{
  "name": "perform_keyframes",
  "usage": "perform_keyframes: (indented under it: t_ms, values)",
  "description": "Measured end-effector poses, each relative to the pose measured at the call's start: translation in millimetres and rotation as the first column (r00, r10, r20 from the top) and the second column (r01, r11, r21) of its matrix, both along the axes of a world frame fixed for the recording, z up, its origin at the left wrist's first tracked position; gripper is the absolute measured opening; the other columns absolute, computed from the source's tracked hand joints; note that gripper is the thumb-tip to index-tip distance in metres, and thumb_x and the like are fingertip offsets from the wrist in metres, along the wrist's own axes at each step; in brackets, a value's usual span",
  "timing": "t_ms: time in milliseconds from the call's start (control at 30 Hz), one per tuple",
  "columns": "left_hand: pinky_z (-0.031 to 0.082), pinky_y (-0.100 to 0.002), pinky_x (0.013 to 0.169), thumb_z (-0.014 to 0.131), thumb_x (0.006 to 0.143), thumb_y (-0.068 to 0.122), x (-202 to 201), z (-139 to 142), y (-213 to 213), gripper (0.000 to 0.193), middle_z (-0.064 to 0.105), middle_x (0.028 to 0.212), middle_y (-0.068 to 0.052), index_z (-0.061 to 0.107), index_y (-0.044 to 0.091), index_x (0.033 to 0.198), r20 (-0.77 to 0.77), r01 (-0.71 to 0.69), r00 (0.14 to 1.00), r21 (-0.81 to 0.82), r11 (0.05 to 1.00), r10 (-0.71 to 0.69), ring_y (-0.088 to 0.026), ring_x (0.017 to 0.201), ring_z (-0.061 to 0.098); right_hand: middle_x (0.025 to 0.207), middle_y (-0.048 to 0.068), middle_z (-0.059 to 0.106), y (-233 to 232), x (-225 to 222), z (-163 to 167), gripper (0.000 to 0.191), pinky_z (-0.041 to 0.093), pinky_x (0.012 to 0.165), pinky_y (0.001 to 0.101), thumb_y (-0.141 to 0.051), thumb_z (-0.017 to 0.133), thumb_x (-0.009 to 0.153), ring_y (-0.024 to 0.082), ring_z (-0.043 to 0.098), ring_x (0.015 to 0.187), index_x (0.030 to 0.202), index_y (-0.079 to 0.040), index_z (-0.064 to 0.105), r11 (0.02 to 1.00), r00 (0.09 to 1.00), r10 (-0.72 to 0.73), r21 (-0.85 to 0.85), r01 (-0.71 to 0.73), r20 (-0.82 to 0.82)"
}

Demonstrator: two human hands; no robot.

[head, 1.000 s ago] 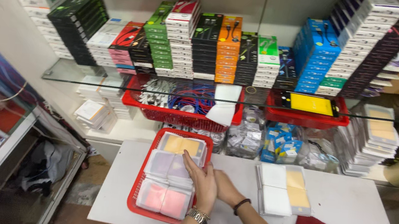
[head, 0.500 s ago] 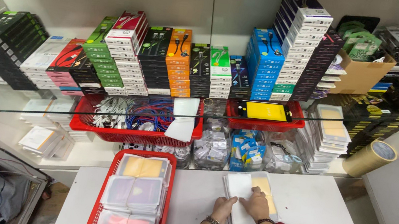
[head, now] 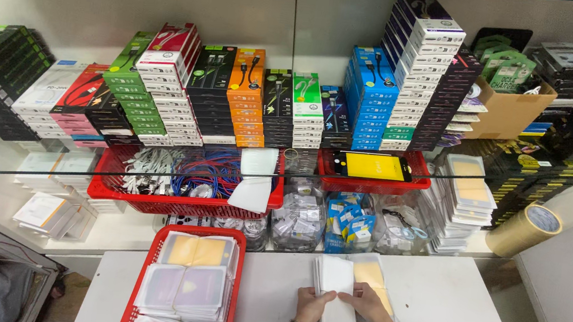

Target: The person places white foam pads into clear plastic cases, stacks the closed cases into a red basket on the counter, then arranges boxed phone accessories and packaged items onto the glass display shelves, repositioning a red basket and a cardboard box while tidying the shelf display.

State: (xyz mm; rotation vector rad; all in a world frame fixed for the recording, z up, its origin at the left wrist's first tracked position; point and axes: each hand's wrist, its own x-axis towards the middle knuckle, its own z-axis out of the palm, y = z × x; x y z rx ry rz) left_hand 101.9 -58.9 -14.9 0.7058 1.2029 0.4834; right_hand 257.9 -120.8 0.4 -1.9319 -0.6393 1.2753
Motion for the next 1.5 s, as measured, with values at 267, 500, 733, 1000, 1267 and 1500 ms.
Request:
perform_keyframes:
  t_ms: [267, 500, 733, 1000, 1267, 1500]
  values:
    - [0.052, -0.038, 0.102, 0.065, 0.086, 0.022, -84.7, 73.8, 40.3, 0.067, 0.060, 0.137, -0.015, 0.038, 0.010, 0.147, 0.303, 0.102, 0.941, 0.178, 0.979, -0.153, -0.024, 0.124, 0.062, 0.145, 0.009, 0.057, 29.8, -95.7, 65.2, 0.072, 0.042, 0.110, 0.0335, -0.034, 0.064, 0.091, 0.019, 0.054, 0.132, 0.154, -0.017, 0.034, 0.956, 0.985, 0.049, 0.295, 0.002, -0.168]
    - [0.044, -0.036, 0.108, 0.063, 0.092, 0.040, -143.6, 150.0, 27.2, 0.073, 0.050, 0.147, -0.007, 0.029, 0.014, 0.151, 0.306, -0.394, 0.906, 0.361, 0.846, 0.292, -0.020, 0.134, 0.053, 0.152, 0.005, 0.050, 77.6, -153.6, 157.4, 0.083, 0.042, 0.110, 0.0309, -0.039, 0.065, 0.092, 0.015, 0.051, 0.135, 0.160, -0.021, 0.021, 0.821, 0.883, 0.469, 0.374, -0.431, -0.012]
    - [0.054, -0.043, 0.098, 0.055, 0.098, 0.036, -228.7, 121.2, 25.1, 0.063, 0.054, 0.143, -0.022, 0.036, -0.003, 0.144, 0.288, -0.741, 0.619, -0.097, 0.665, 0.731, -0.032, 0.124, 0.062, 0.136, 0.009, 0.067, 109.3, -241.5, 175.6, 0.076, 0.055, 0.093, 0.0300, -0.046, 0.067, 0.088, 0.016, 0.068, 0.114, 0.155, -0.021, 0.041, 0.676, 0.673, 0.736, 0.136, -0.724, -0.075]
    - [0.043, -0.043, 0.105, 0.054, 0.099, 0.023, -367.2, 96.8, 51.1, 0.043, 0.062, 0.134, -0.020, 0.055, 0.003, 0.136, -0.177, -0.493, 0.529, 0.732, 0.470, 0.830, -0.032, 0.123, 0.059, 0.151, 0.007, 0.051, 135.7, -328.0, 133.5, 0.081, 0.040, 0.111, 0.0319, -0.037, 0.080, 0.087, 0.019, 0.049, 0.136, 0.156, -0.017, 0.041, 0.274, 0.297, 0.931, 0.135, -0.952, 0.213]
    - [0.012, -0.062, 0.113, 0.054, 0.099, 0.030, -367.5, 82.9, 26.3, 0.055, 0.026, 0.162, -0.022, 0.043, 0.009, 0.149, -0.672, 0.502, 0.488, 0.738, 0.451, 0.556, -0.048, 0.147, 0.016, 0.131, 0.015, 0.059, 85.0, -358.4, 105.1, 0.057, 0.045, 0.106, 0.0425, -0.018, 0.069, 0.087, 0.035, 0.053, 0.129, 0.141, -0.008, 0.052, 0.327, 0.218, 0.610, 0.009, -0.945, 0.762]
    - [0.003, -0.064, 0.119, 0.053, 0.094, 0.034, -327.2, 96.3, 43.4, 0.074, 0.014, 0.164, -0.024, 0.023, 0.011, 0.158, -0.860, 0.600, 0.309, 0.507, 0.618, 0.405, -0.043, 0.152, 0.006, 0.127, 0.018, 0.060, 90.7, -312.1, 108.1, 0.044, 0.046, 0.104, 0.0430, -0.016, 0.064, 0.097, 0.035, 0.057, 0.122, 0.139, -0.005, 0.056, 0.365, 0.424, 0.683, 0.225, -0.904, 0.595]
